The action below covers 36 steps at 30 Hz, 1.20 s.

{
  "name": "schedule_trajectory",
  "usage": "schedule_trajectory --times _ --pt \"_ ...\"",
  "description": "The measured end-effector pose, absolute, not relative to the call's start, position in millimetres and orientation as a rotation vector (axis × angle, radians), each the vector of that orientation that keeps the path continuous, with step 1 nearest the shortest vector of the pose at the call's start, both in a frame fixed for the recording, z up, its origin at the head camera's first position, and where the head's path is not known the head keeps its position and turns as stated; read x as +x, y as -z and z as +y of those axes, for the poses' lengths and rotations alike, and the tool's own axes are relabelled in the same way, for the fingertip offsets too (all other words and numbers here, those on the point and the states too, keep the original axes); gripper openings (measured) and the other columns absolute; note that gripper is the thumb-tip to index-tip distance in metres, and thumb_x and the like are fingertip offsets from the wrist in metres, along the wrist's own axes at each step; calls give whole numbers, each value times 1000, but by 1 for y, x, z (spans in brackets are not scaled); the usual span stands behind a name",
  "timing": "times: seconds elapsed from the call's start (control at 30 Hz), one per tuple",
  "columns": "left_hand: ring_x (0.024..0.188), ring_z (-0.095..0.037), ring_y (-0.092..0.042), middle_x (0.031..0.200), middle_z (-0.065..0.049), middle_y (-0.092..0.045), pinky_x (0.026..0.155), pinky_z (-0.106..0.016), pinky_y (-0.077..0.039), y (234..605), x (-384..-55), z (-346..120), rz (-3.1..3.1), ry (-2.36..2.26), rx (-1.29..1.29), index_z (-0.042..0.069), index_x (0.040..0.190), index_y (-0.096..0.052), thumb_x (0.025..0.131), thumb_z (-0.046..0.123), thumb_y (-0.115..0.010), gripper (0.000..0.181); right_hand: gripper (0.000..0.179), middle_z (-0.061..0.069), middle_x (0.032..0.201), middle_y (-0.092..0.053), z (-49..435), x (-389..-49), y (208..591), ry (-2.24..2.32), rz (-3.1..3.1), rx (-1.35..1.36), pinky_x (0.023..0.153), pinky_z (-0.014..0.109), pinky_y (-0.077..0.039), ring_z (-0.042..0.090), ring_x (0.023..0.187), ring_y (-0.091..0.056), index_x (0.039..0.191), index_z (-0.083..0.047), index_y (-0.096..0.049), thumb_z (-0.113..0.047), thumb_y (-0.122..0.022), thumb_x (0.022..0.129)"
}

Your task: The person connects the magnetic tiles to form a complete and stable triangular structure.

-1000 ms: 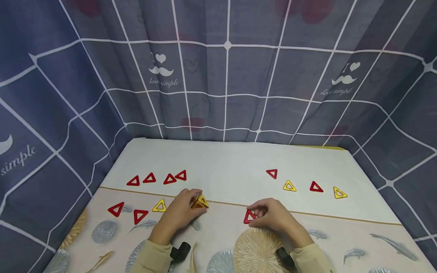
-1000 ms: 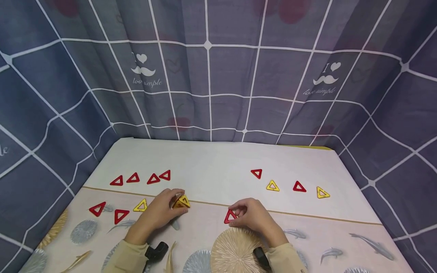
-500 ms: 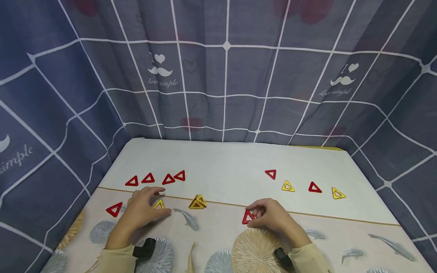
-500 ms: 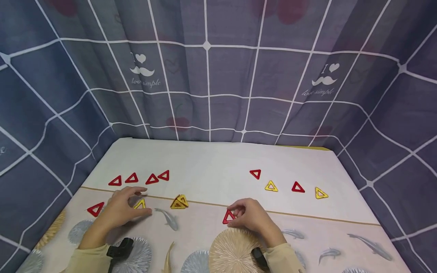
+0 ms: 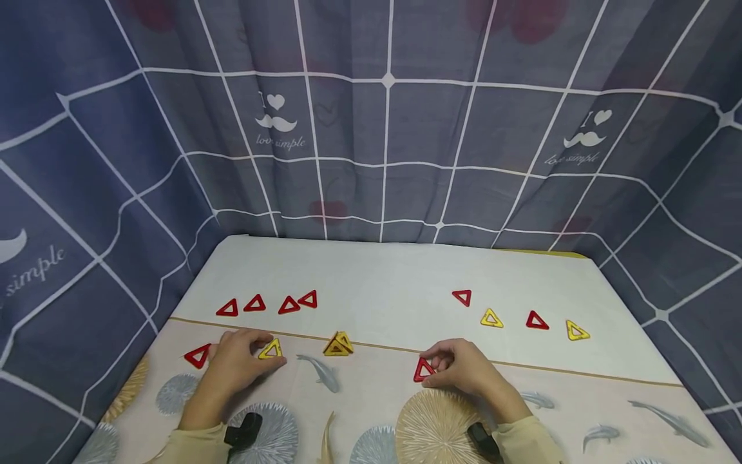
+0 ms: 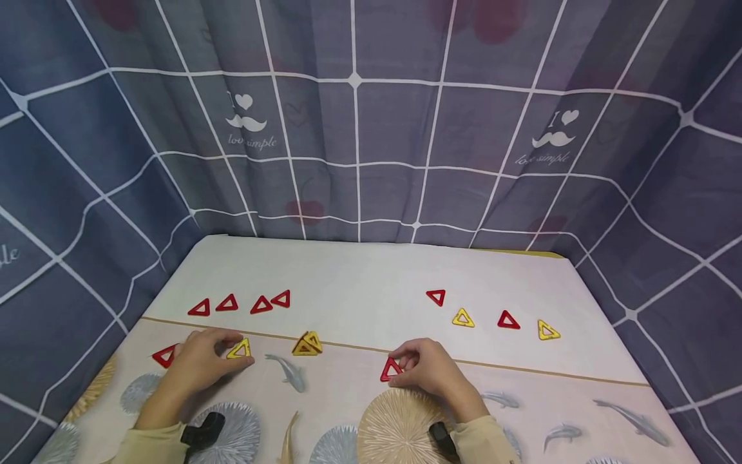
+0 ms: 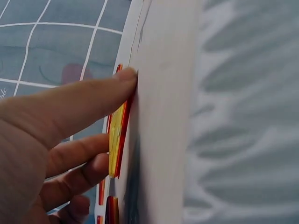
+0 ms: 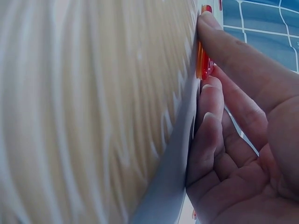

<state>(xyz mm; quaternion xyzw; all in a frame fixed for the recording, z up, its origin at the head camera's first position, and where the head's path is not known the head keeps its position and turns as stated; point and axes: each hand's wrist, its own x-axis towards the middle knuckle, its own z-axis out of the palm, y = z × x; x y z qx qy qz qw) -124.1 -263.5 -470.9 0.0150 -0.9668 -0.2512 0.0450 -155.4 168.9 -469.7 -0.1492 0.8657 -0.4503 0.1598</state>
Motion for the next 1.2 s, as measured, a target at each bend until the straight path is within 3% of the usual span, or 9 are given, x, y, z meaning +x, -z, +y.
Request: schedule_trajectory --times 0.47,0.7,0.9,1.2 --pt "104 -28 -63 107 -5 -68 92 -50 -50 471 -124 -252 -2838 1036 -131 8 112 -73 74 6 -86 40 39 1 79 -62 170 -154 471 1313 2470 -437 63 26 -50 16 72 -56 102 -7 -77 -15 -94 68" --pt "86 -18 -60 99 -1 -66 80 -42 -52 472 -125 -246 -2796 1008 -108 14 103 -72 76 3 -84 30 38 2 78 -62 171 -154 471 1323 2470 -443 63 26 -49 17 72 -56 101 -7 -77 -13 -94 68" --pt "79 -16 -62 91 0 -68 70 -36 -50 466 -123 -236 -2710 1097 -109 12 109 -72 76 5 -84 36 36 2 78 -63 172 -154 469 1316 2478 -442 63 27 -49 18 72 -57 99 -6 -77 -12 -94 67" --pt "90 -16 -70 115 -1 -68 74 -38 -55 441 -115 -200 -2429 1475 -631 16 112 -73 77 -5 -83 42 36 2 78 -62 170 -153 469 1308 2483 -428 62 27 -49 18 73 -56 97 -6 -76 -12 -95 67"
